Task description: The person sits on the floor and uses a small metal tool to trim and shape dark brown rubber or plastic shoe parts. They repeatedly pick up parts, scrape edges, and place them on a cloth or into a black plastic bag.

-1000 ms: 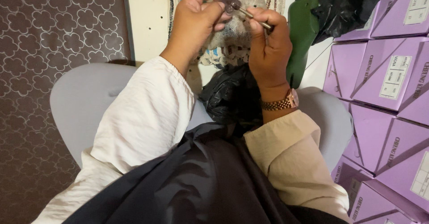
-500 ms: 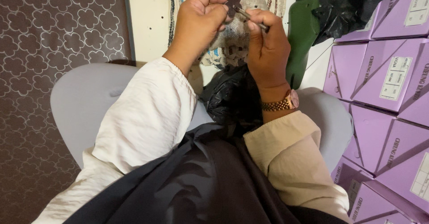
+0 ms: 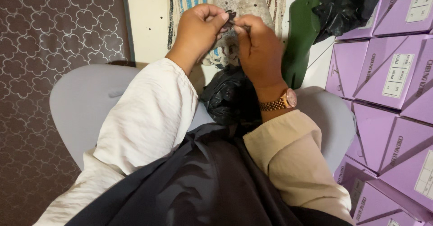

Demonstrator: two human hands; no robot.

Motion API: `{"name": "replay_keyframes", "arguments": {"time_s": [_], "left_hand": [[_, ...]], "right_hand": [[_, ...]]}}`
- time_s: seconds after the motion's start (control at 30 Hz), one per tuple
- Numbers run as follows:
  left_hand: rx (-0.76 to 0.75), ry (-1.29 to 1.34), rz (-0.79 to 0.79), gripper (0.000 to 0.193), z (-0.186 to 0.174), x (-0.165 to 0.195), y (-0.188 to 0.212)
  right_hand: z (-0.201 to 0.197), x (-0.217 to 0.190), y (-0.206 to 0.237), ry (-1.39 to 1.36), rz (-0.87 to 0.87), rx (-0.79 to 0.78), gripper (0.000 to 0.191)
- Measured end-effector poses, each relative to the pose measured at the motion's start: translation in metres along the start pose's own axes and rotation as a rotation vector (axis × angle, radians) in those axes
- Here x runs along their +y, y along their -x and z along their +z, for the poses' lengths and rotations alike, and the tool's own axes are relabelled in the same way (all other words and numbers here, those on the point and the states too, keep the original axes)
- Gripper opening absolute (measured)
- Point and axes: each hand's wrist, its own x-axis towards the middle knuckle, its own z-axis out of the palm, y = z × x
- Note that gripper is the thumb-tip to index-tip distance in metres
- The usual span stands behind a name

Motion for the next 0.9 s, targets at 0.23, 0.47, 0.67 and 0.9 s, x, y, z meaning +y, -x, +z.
{"name": "replay_keyframes", "arguments": {"time_s": [0.23,0.47,0.67,0.9], "left_hand": [[0.121,-0.512,0.097,0.007,0.0,-0.002,0.003],[0.222,-0.848,0.268,0.011,0.001,0.001,0.005],[0.326,-0.875,0.402,0.009,-0.013,0.008,0.009],[0.172,-0.802,0.369,0.021,-0.014,0.005,0.019]], "right_hand": [[0.005,0.009,0.001,0.003,0.153,-0.083,0.008],[0.015,0.02,0.004,-0.078,0.216,-0.075,0.008],[0.022,0.02,0.004,0.044,0.185,-0.076,0.007],[0.031,0.022,-0.003,0.106,0.052,-0.001,0.015]]}}
